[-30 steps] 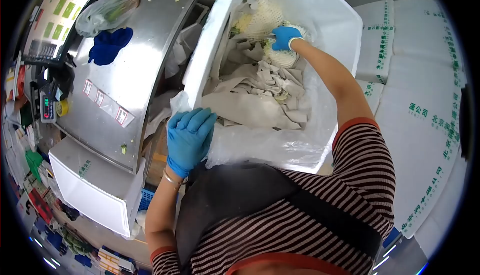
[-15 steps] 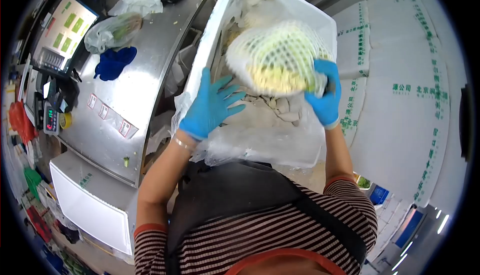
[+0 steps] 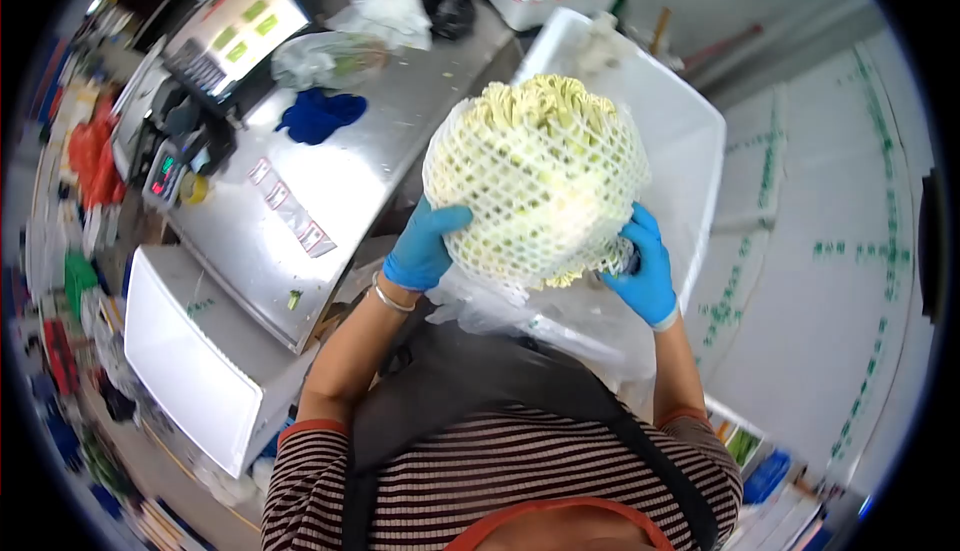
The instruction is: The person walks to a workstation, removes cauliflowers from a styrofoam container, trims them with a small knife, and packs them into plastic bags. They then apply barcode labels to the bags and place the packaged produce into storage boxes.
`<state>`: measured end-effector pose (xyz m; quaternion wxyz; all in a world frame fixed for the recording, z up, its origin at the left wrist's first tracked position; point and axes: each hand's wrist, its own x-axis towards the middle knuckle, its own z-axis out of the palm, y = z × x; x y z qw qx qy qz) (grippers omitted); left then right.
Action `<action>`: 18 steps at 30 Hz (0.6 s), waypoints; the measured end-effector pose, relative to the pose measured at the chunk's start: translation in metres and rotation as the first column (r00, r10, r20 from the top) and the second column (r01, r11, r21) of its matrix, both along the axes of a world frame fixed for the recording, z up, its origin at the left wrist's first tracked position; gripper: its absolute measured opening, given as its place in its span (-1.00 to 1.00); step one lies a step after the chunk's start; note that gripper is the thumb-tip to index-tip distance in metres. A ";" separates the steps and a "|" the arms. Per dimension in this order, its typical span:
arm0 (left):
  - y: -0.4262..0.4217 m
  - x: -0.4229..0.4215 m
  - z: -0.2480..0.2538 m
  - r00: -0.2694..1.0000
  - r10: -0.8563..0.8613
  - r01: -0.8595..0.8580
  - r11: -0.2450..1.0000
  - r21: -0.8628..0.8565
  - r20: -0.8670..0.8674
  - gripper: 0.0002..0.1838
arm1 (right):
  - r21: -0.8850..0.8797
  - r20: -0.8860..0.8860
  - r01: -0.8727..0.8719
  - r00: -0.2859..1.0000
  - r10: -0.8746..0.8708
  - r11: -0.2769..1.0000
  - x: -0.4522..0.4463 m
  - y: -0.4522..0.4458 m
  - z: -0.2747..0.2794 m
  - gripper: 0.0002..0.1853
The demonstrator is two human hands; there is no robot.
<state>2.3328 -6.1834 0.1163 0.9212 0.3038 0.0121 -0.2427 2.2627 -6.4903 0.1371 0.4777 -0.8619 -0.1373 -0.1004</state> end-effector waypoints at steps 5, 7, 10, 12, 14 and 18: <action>0.081 -0.048 0.019 0.961 0.272 -0.277 0.953 0.121 0.057 -0.02 | 0.537 -0.362 0.000 0.903 0.230 0.844 0.054 0.047 0.031 -0.32; 0.117 -0.079 0.024 0.925 0.366 -0.380 0.904 0.195 0.104 0.03 | 0.522 -0.456 0.014 0.849 0.265 0.853 0.081 0.086 0.036 -0.30; 0.176 -0.126 0.025 0.856 0.434 -0.513 0.780 0.357 0.281 0.09 | 0.476 -0.501 -0.249 0.712 0.493 0.843 0.083 0.178 0.000 -0.27; 0.223 -0.162 0.029 0.838 0.430 -0.545 0.687 0.480 0.336 0.14 | 0.370 -0.532 -0.415 0.638 0.556 0.831 0.074 0.240 -0.015 -0.30; 0.283 -0.202 0.021 0.809 0.501 -0.586 0.643 0.492 0.308 0.14 | 0.364 -0.588 -0.511 0.523 0.617 0.779 0.054 0.298 -0.027 -0.31; 0.407 -0.277 0.010 0.752 0.528 -0.655 0.527 0.542 0.394 0.13 | 0.246 -0.415 -0.713 0.535 0.736 0.656 -0.023 0.429 -0.059 -0.19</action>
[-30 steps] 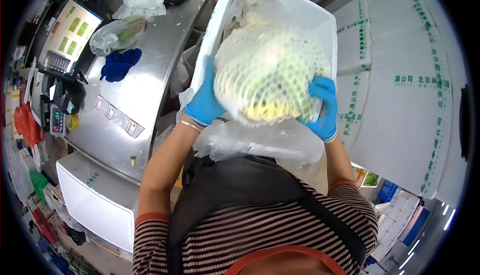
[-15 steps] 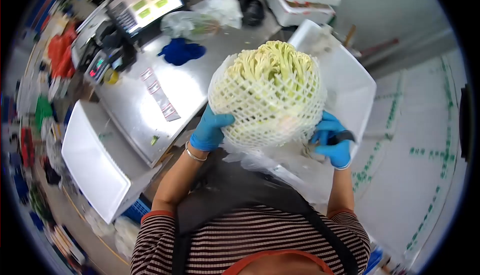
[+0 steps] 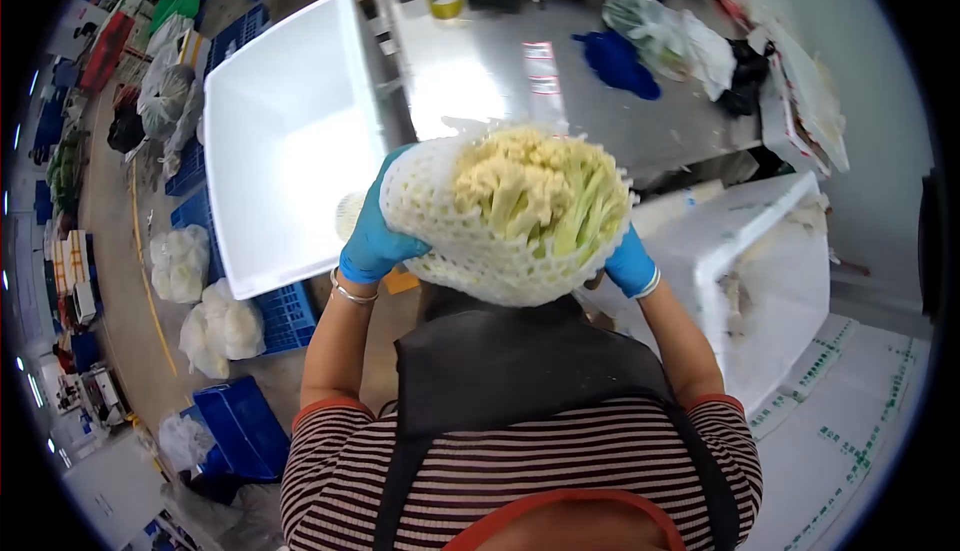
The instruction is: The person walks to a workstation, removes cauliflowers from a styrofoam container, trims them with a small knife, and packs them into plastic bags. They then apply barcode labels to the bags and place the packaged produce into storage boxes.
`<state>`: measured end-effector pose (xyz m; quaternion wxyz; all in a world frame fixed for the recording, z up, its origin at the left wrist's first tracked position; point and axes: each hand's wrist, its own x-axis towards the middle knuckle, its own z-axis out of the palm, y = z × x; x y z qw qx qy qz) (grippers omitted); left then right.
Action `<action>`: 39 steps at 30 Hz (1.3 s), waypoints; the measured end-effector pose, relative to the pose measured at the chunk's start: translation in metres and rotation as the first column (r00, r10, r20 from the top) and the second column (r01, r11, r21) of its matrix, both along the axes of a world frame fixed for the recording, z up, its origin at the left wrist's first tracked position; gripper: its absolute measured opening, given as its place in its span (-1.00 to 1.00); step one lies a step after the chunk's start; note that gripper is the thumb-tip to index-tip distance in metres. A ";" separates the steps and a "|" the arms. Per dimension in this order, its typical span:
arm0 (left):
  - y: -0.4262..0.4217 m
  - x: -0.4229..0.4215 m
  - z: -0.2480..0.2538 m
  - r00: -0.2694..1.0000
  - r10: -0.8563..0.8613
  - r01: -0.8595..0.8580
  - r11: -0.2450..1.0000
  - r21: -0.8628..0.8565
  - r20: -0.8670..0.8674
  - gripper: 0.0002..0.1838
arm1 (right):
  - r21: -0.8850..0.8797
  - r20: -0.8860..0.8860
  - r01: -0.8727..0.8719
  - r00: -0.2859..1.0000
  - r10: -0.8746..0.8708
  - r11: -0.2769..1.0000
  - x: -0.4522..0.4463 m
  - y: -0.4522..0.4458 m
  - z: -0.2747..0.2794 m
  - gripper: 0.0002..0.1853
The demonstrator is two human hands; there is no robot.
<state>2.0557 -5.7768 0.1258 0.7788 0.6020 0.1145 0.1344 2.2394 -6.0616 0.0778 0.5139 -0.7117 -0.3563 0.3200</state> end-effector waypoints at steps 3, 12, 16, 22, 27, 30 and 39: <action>0.090 -0.048 -0.013 0.996 -0.072 0.062 0.980 -0.189 -0.047 0.10 | 0.117 -0.231 -0.008 0.972 0.035 0.993 -0.058 0.073 -0.022 0.06; 0.273 -0.095 -0.032 0.994 0.002 -0.031 0.963 -0.267 -0.108 -0.34 | -0.062 -0.275 -0.011 0.962 -0.007 0.998 -0.076 0.304 0.073 -0.55; 0.308 -0.106 -0.095 0.977 0.126 -0.164 0.961 -0.223 -0.172 -0.42 | -0.093 0.447 -0.158 0.876 0.183 0.983 -0.081 0.383 0.044 -0.23; 0.325 -0.136 -0.136 0.944 0.176 -0.281 0.874 -0.398 -0.279 -0.53 | -0.191 0.188 -0.246 0.941 0.281 0.950 -0.107 0.415 -0.025 -0.17; 0.338 -0.136 -0.180 0.934 0.283 -0.356 0.779 -0.515 -0.217 -0.56 | -0.197 0.292 -0.271 0.901 0.320 0.942 -0.106 0.443 -0.036 -0.20; 0.354 -0.135 -0.217 0.910 0.211 -0.370 0.804 -0.466 -0.358 -0.58 | -0.294 0.400 -0.317 0.816 0.417 0.902 -0.100 0.464 -0.034 -0.20; 0.315 -0.121 -0.400 0.743 0.234 -0.226 0.970 0.095 -0.627 -0.66 | -0.716 0.417 -0.312 0.526 0.741 0.624 -0.098 0.538 -0.135 -0.45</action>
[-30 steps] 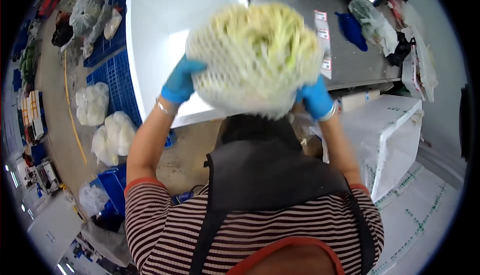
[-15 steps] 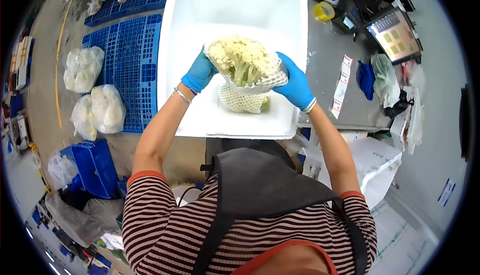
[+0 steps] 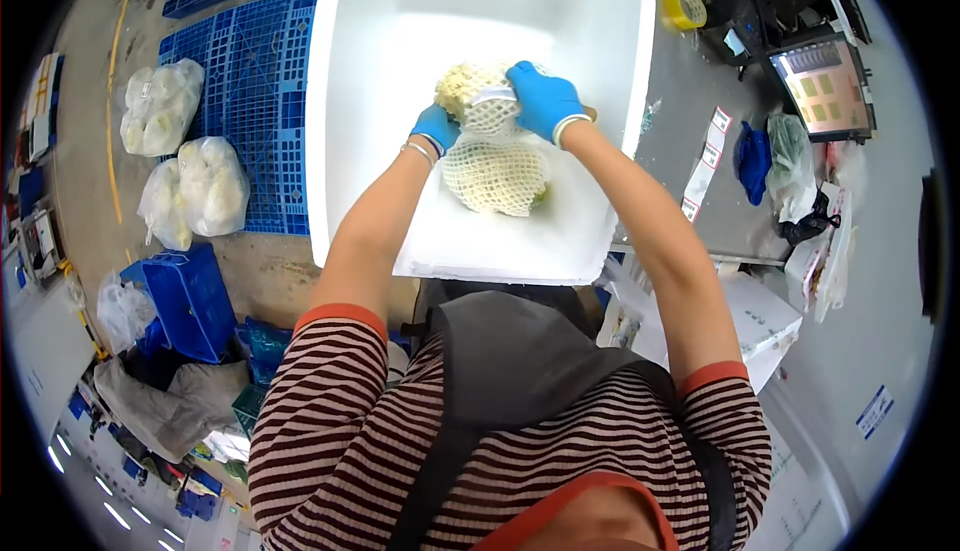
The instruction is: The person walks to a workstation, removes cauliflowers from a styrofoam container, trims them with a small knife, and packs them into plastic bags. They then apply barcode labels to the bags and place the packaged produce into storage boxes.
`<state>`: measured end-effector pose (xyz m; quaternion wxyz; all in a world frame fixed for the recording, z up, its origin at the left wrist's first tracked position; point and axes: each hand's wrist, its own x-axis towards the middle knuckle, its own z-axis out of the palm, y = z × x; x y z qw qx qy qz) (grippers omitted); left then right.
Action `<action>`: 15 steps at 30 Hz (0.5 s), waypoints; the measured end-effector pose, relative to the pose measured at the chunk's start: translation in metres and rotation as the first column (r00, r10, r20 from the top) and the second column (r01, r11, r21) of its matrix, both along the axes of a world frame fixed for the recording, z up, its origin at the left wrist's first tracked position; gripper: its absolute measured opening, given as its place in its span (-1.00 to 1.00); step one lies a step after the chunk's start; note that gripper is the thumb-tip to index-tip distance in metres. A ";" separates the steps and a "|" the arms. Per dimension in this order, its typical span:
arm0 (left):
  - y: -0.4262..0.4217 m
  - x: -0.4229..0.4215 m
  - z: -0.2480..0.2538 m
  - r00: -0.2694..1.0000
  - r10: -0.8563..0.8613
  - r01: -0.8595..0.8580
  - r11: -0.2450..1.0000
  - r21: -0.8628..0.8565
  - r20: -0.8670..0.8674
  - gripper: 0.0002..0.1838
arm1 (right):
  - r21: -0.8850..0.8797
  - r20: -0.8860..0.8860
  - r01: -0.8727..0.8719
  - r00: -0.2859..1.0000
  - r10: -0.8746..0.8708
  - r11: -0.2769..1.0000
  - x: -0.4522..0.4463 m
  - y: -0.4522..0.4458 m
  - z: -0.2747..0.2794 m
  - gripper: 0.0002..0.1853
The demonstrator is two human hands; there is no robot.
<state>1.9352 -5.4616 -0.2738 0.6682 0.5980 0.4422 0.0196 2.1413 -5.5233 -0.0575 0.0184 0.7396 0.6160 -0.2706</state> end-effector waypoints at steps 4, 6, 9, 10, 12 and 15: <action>-0.003 0.014 -0.018 0.952 0.302 -0.304 0.902 -0.305 -0.058 -0.71 | -0.118 0.073 0.011 0.997 -0.002 0.993 -0.013 -0.017 -0.048 -0.58; 0.001 0.009 -0.001 0.915 -0.264 0.358 0.881 0.311 -0.305 -0.72 | -0.164 0.114 0.081 0.991 -0.063 0.983 -0.021 -0.030 -0.071 -0.57; -0.008 0.011 -0.056 0.875 0.467 -0.359 0.803 -0.477 0.127 -0.67 | -0.213 0.074 0.027 0.997 -0.011 0.977 -0.015 -0.033 -0.059 -0.42; -0.008 0.016 -0.026 0.772 0.634 -0.435 0.588 -0.682 0.054 -0.66 | -0.225 0.057 0.010 0.998 0.003 0.974 -0.014 -0.034 -0.058 -0.37; -0.002 0.004 -0.063 0.958 -0.163 0.191 0.977 0.098 -0.236 -0.65 | -0.206 0.105 0.001 0.994 0.021 0.979 -0.016 -0.033 -0.058 -0.23; 0.006 0.012 0.034 0.591 -0.320 0.748 0.561 0.355 -0.740 -0.71 | -0.096 -0.039 0.113 0.992 -0.117 0.989 -0.018 -0.040 0.003 -0.25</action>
